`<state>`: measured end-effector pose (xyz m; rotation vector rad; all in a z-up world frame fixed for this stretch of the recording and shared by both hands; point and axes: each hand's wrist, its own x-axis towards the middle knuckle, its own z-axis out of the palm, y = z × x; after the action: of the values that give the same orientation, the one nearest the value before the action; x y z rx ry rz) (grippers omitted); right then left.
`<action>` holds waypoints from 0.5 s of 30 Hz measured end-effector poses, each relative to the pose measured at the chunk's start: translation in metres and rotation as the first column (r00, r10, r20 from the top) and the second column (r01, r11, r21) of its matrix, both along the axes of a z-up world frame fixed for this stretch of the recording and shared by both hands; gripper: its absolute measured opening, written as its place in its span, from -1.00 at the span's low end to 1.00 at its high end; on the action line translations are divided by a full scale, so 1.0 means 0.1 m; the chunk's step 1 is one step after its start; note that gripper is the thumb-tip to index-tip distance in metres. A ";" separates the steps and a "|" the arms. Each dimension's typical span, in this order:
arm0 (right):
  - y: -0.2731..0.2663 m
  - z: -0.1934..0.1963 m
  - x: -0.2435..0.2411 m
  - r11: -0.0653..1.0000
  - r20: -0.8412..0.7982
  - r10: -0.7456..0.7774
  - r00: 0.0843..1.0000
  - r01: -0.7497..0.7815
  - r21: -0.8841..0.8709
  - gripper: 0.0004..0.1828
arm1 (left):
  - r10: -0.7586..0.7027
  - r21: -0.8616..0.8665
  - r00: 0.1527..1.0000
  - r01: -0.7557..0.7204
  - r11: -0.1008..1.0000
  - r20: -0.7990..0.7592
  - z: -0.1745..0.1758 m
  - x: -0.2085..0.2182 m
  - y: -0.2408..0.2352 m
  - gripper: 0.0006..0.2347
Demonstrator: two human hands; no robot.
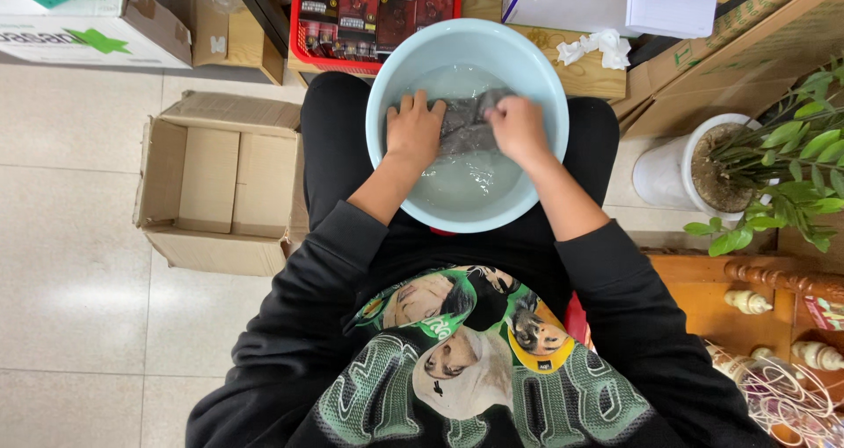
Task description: The person sits on a stool and washes a dark gray cloth in a light blue basin filled with water. They submerge the cloth, rub it with both hands, and wring it out repeatedly. Finally, they lift the cloth and the basin, placing the basin on the floor.
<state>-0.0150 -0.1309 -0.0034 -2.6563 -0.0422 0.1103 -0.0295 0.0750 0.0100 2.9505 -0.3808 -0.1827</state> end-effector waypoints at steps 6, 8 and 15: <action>-0.12 0.36 0.20 0.886 -0.017 -0.116 0.993 0.111 0.450 -0.72 | -0.026 -0.062 0.996 0.021 0.998 -0.083 0.02 0.03 -0.01 -0.57; 0.06 0.90 0.09 0.859 -0.084 -0.123 0.989 0.149 0.490 -0.76 | -0.019 -0.167 0.996 0.005 0.986 -0.083 0.03 0.08 0.00 -0.57; 0.24 2.01 -0.09 0.819 -0.178 0.011 0.984 0.093 0.567 -0.89 | 0.065 -0.716 0.996 -0.094 0.691 -0.068 0.02 0.14 0.09 -0.51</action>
<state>-0.0235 -0.1067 0.1979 -2.0284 0.0360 0.2708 -0.0157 0.0835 0.0125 2.1623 -0.2380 -0.0531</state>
